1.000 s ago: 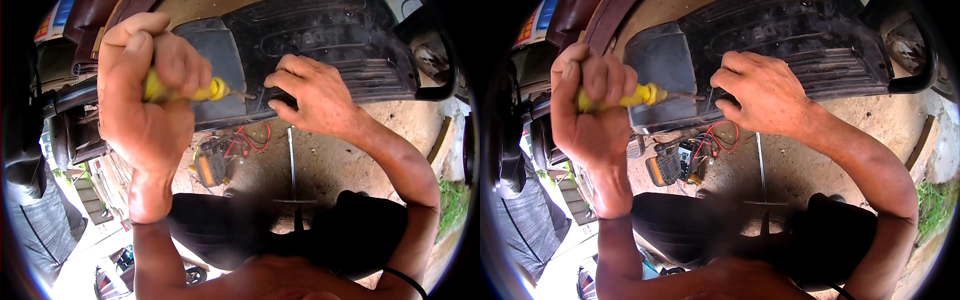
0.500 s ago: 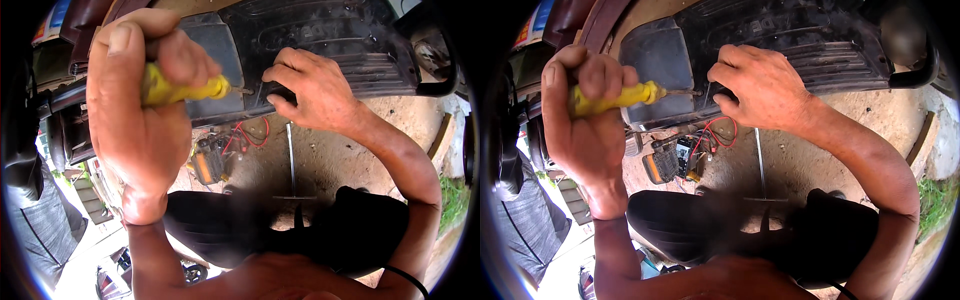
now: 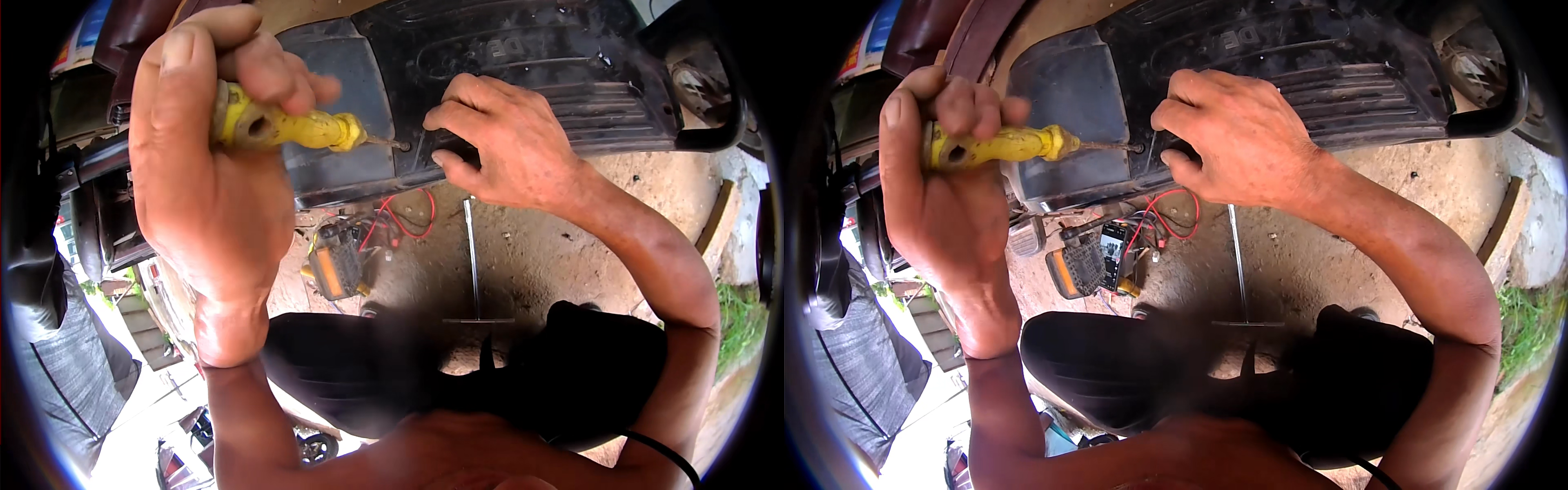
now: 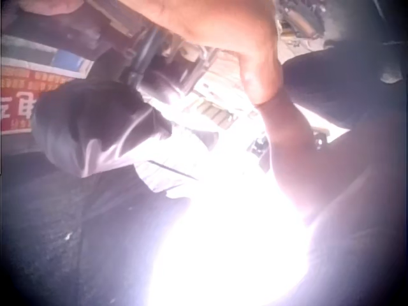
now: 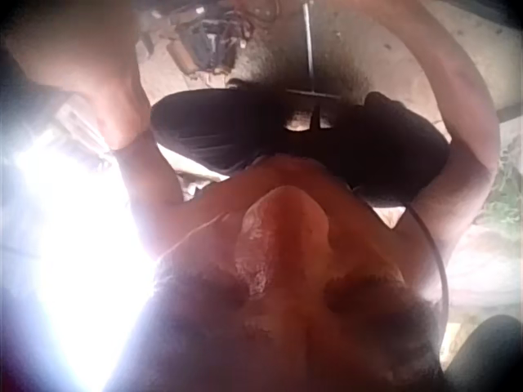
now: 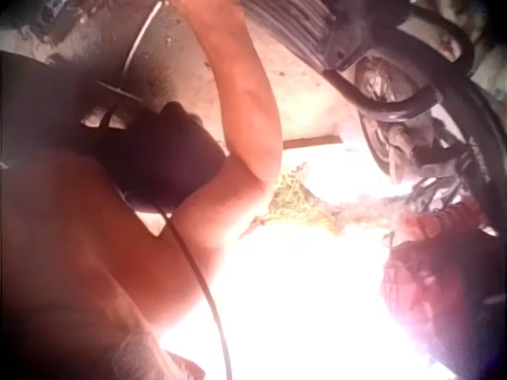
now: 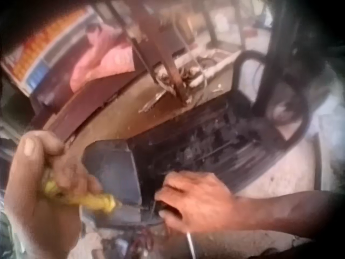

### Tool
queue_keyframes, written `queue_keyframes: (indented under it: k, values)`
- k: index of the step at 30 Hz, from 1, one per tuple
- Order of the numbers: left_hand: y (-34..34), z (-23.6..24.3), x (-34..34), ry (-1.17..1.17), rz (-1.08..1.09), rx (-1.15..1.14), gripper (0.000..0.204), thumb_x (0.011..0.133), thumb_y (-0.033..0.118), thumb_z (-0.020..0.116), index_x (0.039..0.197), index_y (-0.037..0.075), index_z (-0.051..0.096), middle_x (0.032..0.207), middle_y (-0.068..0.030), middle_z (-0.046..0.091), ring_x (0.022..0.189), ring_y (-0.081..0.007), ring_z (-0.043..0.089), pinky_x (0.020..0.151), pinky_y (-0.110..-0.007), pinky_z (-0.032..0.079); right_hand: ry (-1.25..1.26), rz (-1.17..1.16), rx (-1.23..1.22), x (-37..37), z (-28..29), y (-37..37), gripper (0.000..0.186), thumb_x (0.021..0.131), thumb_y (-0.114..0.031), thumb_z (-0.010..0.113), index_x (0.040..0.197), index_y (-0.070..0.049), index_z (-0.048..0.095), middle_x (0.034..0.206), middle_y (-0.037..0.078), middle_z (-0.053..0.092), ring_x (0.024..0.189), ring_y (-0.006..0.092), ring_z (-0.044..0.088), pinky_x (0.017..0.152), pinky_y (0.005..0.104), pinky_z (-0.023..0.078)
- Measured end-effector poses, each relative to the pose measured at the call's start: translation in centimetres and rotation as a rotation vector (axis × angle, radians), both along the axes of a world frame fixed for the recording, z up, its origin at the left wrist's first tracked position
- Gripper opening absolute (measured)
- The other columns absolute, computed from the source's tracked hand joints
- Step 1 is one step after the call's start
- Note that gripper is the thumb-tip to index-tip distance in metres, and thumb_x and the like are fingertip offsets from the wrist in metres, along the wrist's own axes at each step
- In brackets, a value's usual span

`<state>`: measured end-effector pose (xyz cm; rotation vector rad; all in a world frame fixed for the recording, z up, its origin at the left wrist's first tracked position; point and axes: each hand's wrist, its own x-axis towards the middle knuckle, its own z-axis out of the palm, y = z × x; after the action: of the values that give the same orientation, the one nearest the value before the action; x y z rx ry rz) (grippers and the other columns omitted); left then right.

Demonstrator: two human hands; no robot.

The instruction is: The person unscrews several screws from the plastic floorboard of a scooter using a T-handle socket wrench and a screwdriver. They then disconnect electrical wires and use a multimeter to check the voltage, before replacing the screws and tightening them.

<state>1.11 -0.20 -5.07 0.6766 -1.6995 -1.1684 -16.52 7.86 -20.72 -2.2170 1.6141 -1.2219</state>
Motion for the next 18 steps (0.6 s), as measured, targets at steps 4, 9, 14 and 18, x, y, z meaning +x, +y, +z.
queue_keyframes:
  k: [4,9,14,18]
  values:
    - [-4.1,0.2,-0.9,-0.012,-0.88,0.15,0.042,0.113,0.039,0.037,0.111,0.003,0.058,0.062,0.0015,0.053,0.055,-0.0112,0.052,0.054,-0.026,0.037,-0.001,0.0,-0.005,0.0,-0.3,0.0,0.025,0.078,-0.018,0.079,0.096,-0.005,0.068,0.095,0.007,0.059,0.088,0.025,0.066,0.076,0.0402,0.058]
    - [-4.9,-0.2,-0.4,-0.068,-0.935,0.09,0.055,0.107,0.057,0.047,0.113,0.003,0.055,0.066,-0.0004,0.055,0.06,-0.013,0.053,0.06,-0.029,0.041,-0.01,0.012,-0.021,0.2,0.4,-0.1,0.025,0.077,-0.018,0.079,0.095,-0.006,0.068,0.095,0.007,0.059,0.088,0.0254,0.066,0.077,0.04,0.058]
    - [0.5,2.3,0.9,-0.671,-0.201,-0.702,0.061,0.109,0.057,0.041,0.108,0.001,0.066,0.092,-0.0063,0.064,0.08,-0.0159,0.06,0.075,-0.031,0.049,-0.013,0.003,-0.038,0.1,0.1,-0.2,0.024,0.077,-0.018,0.078,0.095,-0.005,0.068,0.095,0.008,0.059,0.089,0.0261,0.065,0.077,0.0402,0.058]
    - [2.0,5.5,0.1,-1.051,-0.133,-0.592,0.043,0.105,0.042,0.058,0.107,-0.001,0.067,0.093,-0.0058,0.064,0.082,-0.0147,0.059,0.076,-0.028,0.048,0.0,-0.014,-0.047,0.0,-0.4,-0.1,0.024,0.078,-0.019,0.077,0.094,-0.005,0.068,0.095,0.008,0.058,0.088,0.0256,0.065,0.076,0.0402,0.058]
